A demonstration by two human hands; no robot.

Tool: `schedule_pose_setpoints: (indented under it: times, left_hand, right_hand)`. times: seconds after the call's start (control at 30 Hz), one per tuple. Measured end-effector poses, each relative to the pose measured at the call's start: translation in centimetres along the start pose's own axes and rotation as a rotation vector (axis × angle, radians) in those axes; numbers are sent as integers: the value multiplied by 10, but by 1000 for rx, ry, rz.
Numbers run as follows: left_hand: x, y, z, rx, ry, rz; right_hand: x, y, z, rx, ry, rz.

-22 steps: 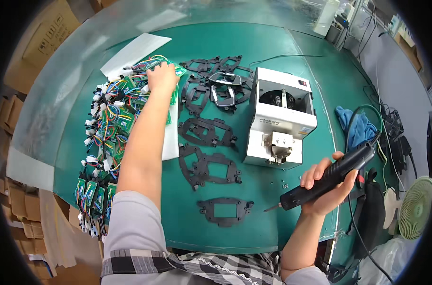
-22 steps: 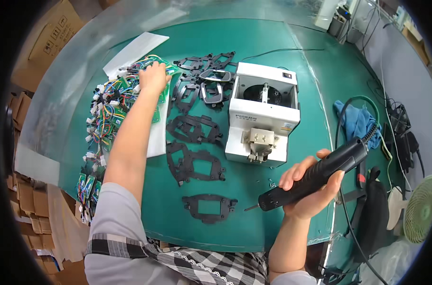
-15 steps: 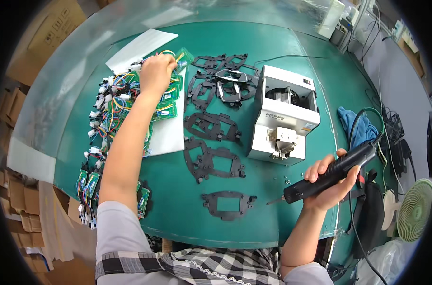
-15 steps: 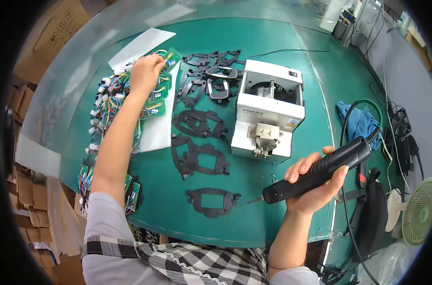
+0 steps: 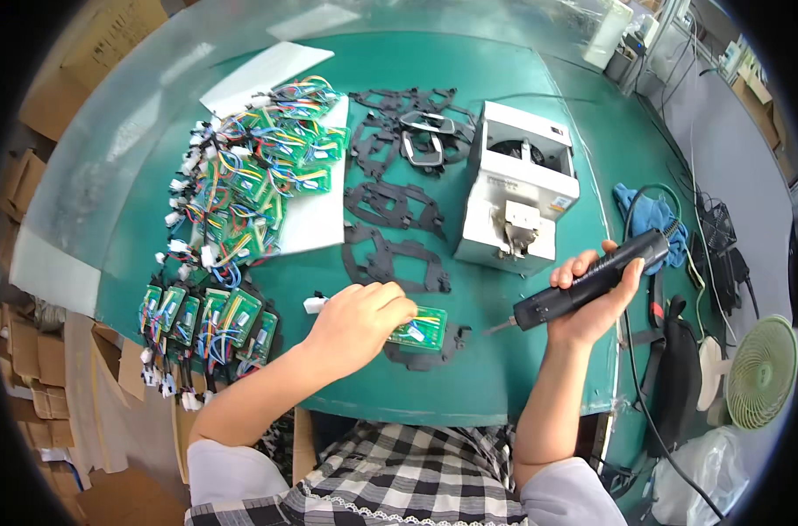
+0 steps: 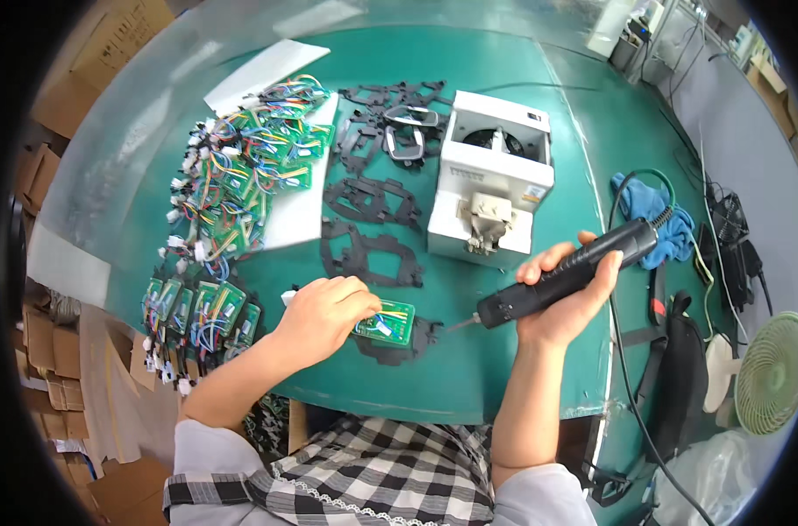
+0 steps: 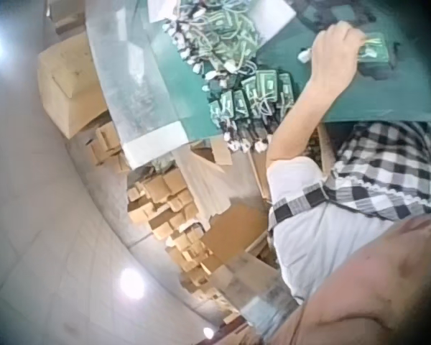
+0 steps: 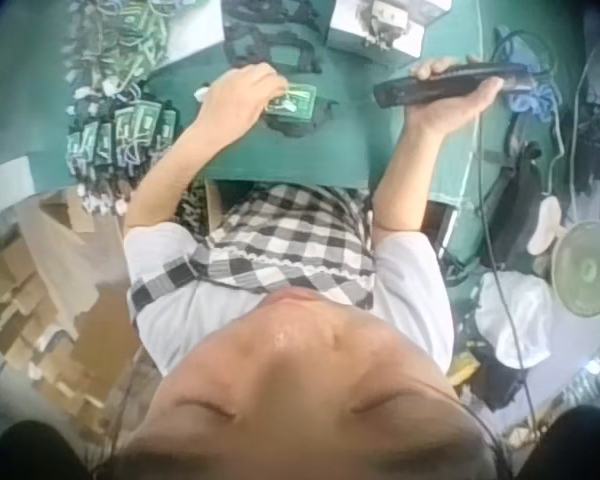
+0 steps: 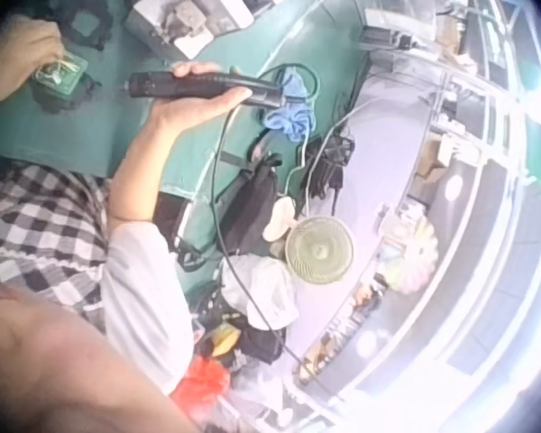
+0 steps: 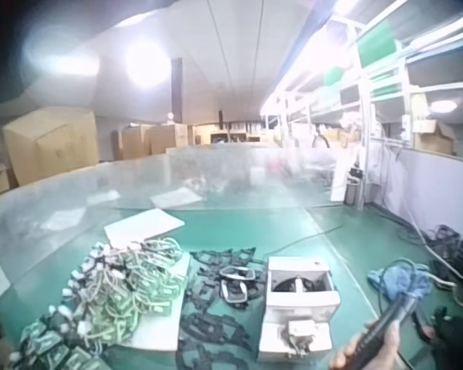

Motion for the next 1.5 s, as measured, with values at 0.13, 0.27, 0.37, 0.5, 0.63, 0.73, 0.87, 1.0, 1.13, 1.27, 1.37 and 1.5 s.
schedule_pose_setpoints:
  times: [0.13,0.27,0.37,0.5,0.63,0.73,0.87,1.0,1.13,1.27,1.37,1.5]
  left_hand:
    - [13,9,-23,-53,176,81]
    - [25,1,-32,-44,160,216]
    - [21,0,-39,-25,140,182]
    - [13,4,-39,-42,179,90]
    - [16,-1,-43,-100,259,-18]
    - [15,0,-39,-143,365,-70]
    - [18,-3,-36,-125,444,-64]
    - [23,-7,-37,-115,457,-41]
    - [22,-7,-35,-118,463,-20]
    - [23,-9,-36,-138,460,-29]
    - [22,-8,-35,-140,435,-26]
    - [21,-6,-36,-120,423,-18]
  right_hand:
    - [0,-2,7,-3,-40,1]
    - [2,-1,-8,126,-17,83]
    - [-2,-13,-22,282,-176,279]
    - [-18,-30,-55,415,-269,701]
    - [-27,-24,-76,465,-373,780]
    - [-29,-16,-80,452,-424,747]
    - [-30,-12,-83,584,-388,737]
    - [-29,-8,-84,615,-360,717]
    - [-27,-1,-85,612,-301,728]
    - [-20,-6,-77,591,-377,768]
    - [-5,-5,-78,566,-357,617]
    - [-10,9,-72,585,-372,617]
Point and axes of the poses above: each hand's wrist, its own x-axis away from the middle knuckle, its own z-axis out of the back of the hand, y = z × x, the point moved 1 cm from there along -x, towards the middle knuckle, and after that the axes turned 8 degrees about -z, right-handed, at the moved point
